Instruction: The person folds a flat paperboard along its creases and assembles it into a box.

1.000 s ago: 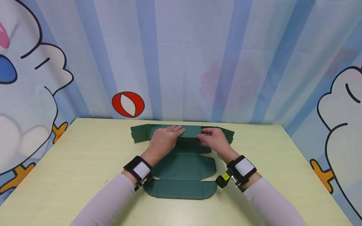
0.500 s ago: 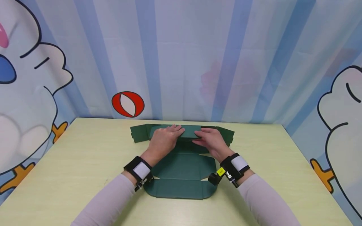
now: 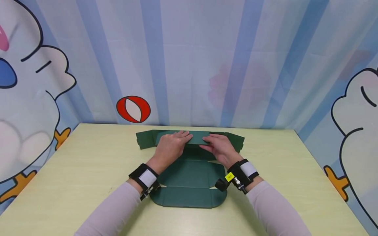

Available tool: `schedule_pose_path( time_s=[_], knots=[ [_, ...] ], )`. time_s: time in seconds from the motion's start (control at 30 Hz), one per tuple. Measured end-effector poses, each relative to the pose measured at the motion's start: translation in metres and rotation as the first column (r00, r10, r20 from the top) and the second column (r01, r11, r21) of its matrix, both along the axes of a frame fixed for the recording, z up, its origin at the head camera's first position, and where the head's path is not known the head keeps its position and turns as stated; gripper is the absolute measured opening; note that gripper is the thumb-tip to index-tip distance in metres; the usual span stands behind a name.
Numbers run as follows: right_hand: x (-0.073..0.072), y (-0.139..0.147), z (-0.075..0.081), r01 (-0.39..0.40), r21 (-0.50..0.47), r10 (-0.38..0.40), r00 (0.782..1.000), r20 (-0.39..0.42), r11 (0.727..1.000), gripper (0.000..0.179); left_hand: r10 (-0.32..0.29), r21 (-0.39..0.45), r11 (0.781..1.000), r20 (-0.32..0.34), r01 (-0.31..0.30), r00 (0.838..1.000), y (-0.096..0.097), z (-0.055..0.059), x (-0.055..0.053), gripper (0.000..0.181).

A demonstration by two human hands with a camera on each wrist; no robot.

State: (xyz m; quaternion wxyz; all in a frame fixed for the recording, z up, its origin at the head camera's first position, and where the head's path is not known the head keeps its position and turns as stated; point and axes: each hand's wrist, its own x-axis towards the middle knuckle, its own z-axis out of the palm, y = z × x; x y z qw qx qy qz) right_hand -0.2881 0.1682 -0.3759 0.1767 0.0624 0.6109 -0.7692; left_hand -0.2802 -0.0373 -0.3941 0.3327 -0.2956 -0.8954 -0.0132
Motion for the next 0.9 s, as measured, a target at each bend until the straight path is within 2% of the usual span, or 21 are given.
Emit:
schedule_pose_path(
  time_s=[0.23, 0.4, 0.53, 0.67, 0.9],
  knots=[
    [0.002, -0.001, -0.001, 0.03, 0.035, -0.029, 0.999, -0.027, 0.999, 0.05, -0.002, -0.002, 1.0, 0.004, 0.002, 1.0, 0.0, 0.0, 0.0, 0.03],
    [0.004, 0.001, -0.001, -0.004, 0.191, 0.026, 0.993, -0.113, 0.981, 0.049, -0.003, 0.0, 1.0, 0.005, 0.003, 1.0, 0.0, 0.001, 0.0, 0.029],
    [0.005, 0.005, 0.002, -0.04, 0.343, 0.103, 0.981, -0.167, 0.938, 0.058, 0.0, -0.005, 1.0, 0.002, 0.0, 1.0, 0.0, 0.002, 0.0, 0.029],
    [0.006, 0.008, 0.005, -0.039, 0.467, 0.146, 0.97, -0.196, 0.883, 0.063, 0.0, -0.003, 1.0, -0.002, 0.0, 1.0, 0.0, 0.003, 0.0, 0.028],
    [0.008, 0.017, 0.008, -0.009, 0.626, 0.211, 0.945, -0.249, 0.78, 0.053, -0.006, 0.001, 1.0, -0.001, 0.006, 1.0, 0.0, 0.004, 0.0, 0.027]
  ],
)
